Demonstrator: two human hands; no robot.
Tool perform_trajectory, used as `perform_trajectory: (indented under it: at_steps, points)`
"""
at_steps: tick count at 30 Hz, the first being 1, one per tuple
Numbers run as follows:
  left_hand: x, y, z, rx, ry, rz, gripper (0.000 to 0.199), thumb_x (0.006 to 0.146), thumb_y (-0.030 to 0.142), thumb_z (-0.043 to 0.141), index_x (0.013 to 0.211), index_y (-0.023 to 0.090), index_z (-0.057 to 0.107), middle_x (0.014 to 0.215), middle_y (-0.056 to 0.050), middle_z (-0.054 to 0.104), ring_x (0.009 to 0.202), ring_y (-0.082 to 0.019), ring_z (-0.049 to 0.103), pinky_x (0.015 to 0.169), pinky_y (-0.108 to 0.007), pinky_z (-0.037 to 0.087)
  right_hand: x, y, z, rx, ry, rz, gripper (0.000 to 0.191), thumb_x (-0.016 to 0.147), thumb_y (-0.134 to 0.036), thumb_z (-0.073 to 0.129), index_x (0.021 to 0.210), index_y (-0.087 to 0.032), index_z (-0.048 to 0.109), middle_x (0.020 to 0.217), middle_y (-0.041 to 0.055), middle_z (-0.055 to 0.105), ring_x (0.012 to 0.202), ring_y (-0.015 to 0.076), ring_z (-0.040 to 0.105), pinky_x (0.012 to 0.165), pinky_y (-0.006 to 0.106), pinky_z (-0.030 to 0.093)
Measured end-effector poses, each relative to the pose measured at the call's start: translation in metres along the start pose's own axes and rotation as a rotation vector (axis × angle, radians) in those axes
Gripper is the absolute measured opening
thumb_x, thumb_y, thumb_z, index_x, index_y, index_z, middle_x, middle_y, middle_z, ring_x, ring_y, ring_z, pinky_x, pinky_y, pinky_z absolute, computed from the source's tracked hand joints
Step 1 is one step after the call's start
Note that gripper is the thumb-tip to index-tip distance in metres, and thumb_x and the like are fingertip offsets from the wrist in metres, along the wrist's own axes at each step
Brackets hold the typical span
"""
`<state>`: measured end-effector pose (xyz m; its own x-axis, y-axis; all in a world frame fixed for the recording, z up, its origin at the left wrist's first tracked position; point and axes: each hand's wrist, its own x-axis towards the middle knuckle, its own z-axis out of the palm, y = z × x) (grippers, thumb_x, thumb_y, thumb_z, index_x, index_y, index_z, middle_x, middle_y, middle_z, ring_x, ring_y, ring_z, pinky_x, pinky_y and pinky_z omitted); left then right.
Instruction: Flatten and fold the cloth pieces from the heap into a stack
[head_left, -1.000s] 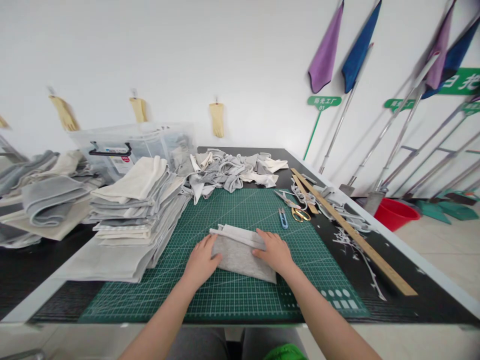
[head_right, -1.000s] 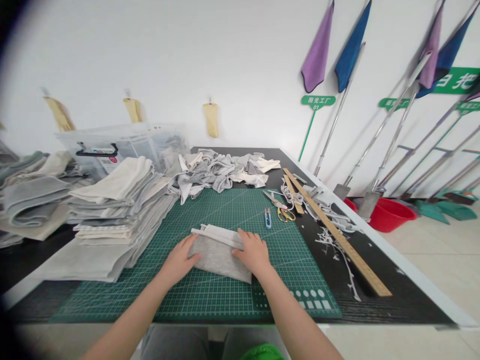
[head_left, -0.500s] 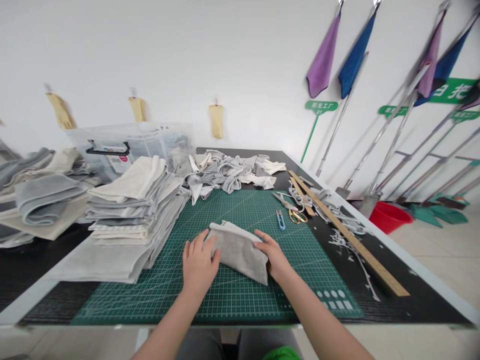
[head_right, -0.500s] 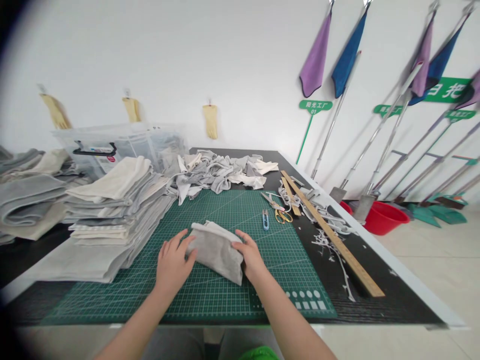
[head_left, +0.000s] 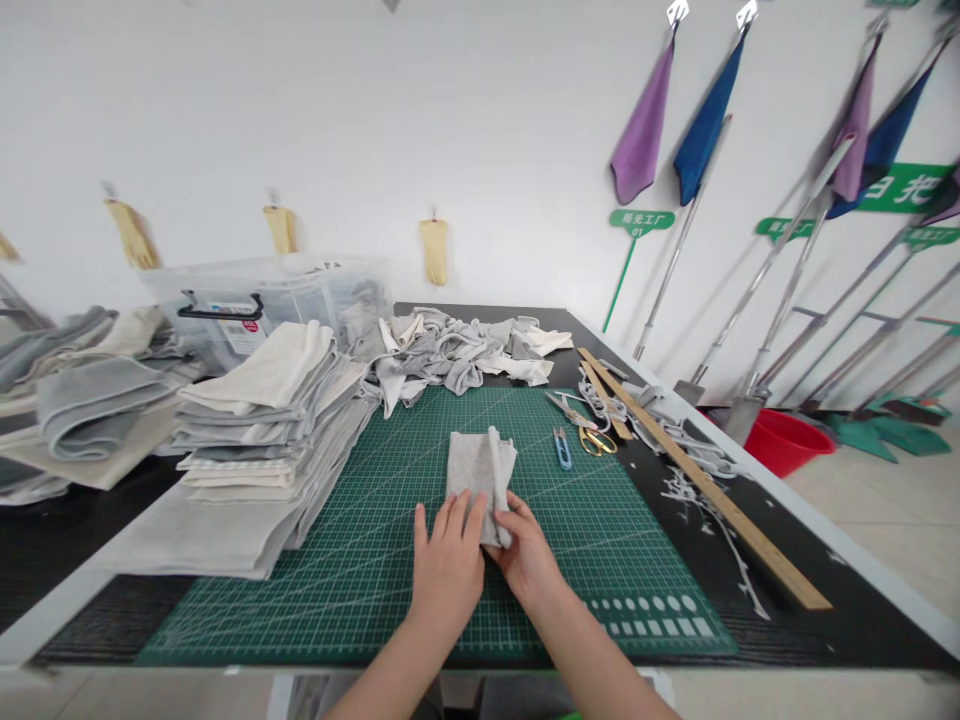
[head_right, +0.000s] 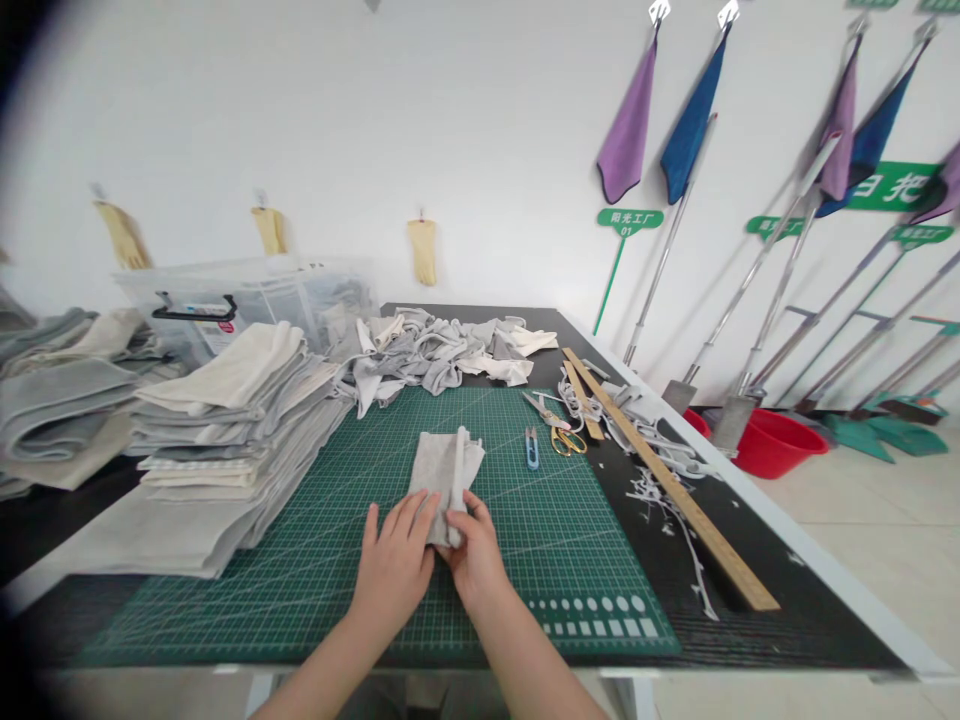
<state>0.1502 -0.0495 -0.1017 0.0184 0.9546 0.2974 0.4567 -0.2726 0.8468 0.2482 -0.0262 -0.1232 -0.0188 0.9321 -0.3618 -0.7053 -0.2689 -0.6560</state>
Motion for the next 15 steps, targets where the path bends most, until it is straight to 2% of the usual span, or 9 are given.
perform_trajectory:
  at_steps: [2,5,8,10,12,13,14,15]
  points:
    - [0.002,-0.006,-0.007,-0.079,-0.013,-0.063,0.048,0.059,0.001,0.047,0.098,0.028,0.056,0.108,-0.004,0.052,0.109,-0.023,0.036,0.098,-0.040,-0.001,-0.007,0.004,0.004,-0.041,-0.080,0.015,0.037,0.054,-0.018,0.061,0.087,-0.023,0.045,0.071,-0.0036,0.059,0.057,0.0120,0.054,0.054,0.026,0.043]
    - [0.005,-0.015,-0.022,-0.232,-0.008,-0.182,0.043,0.056,0.001,0.051,0.088,0.029,0.061,0.099,-0.004,0.057,0.101,-0.022,0.043,0.096,-0.034,0.018,-0.014,0.009,0.008,-0.104,-0.203,-0.009,0.038,0.054,-0.021,0.064,0.089,-0.022,0.047,0.072,-0.0026,0.059,0.059,0.0118,0.054,0.056,0.025,0.041]
    - [0.013,-0.019,-0.043,-0.325,-0.076,-0.220,0.040,0.052,-0.001,0.051,0.077,0.027,0.064,0.085,-0.003,0.062,0.086,-0.019,0.052,0.083,-0.027,0.036,-0.014,0.013,0.009,-0.168,-0.263,0.002,0.042,0.052,-0.023,0.066,0.089,-0.021,0.047,0.063,-0.0032,0.058,0.058,0.0122,0.054,0.056,0.024,0.040]
    - [0.023,-0.020,-0.060,-0.365,-0.151,-0.232,0.034,0.051,-0.002,0.050,0.069,0.023,0.065,0.075,-0.002,0.063,0.074,-0.017,0.055,0.072,-0.025,0.042,-0.013,0.015,0.007,-0.197,-0.277,0.017,0.047,0.049,-0.024,0.068,0.090,-0.021,0.047,0.059,-0.0036,0.058,0.058,0.0125,0.055,0.058,0.024,0.039]
    - [0.035,-0.018,-0.077,-0.457,-0.197,-0.311,0.029,0.051,-0.002,0.050,0.065,0.018,0.064,0.067,-0.002,0.063,0.066,-0.016,0.056,0.064,-0.024,0.044,-0.011,0.016,0.004,-0.214,-0.276,0.020,0.051,0.047,-0.024,0.069,0.093,-0.021,0.046,0.062,-0.0023,0.059,0.056,0.0119,0.055,0.058,0.026,0.039]
    - [0.042,-0.016,-0.086,-0.538,-0.186,-0.387,0.027,0.050,-0.003,0.051,0.064,0.017,0.063,0.064,-0.002,0.062,0.064,-0.016,0.056,0.061,-0.024,0.045,-0.010,0.016,0.003,-0.218,-0.271,0.023,0.051,0.048,-0.025,0.069,0.093,-0.021,0.046,0.064,-0.0014,0.060,0.054,0.0112,0.054,0.057,0.026,0.040]
    - [0.049,-0.013,-0.096,-0.647,-0.114,-0.474,0.027,0.049,-0.004,0.051,0.065,0.015,0.062,0.062,-0.002,0.062,0.062,-0.016,0.057,0.058,-0.024,0.045,-0.010,0.016,0.002,-0.217,-0.264,0.027,0.049,0.049,-0.025,0.068,0.093,-0.021,0.047,0.066,-0.0004,0.060,0.052,0.0104,0.053,0.056,0.026,0.040]
    - [0.056,-0.010,-0.106,-0.769,0.014,-0.553,0.028,0.049,-0.005,0.051,0.066,0.014,0.062,0.060,-0.003,0.061,0.061,-0.017,0.057,0.055,-0.025,0.045,-0.010,0.015,0.001,-0.210,-0.256,0.030,0.046,0.051,-0.026,0.067,0.092,-0.021,0.047,0.066,0.0001,0.060,0.049,0.0097,0.052,0.054,0.025,0.039]
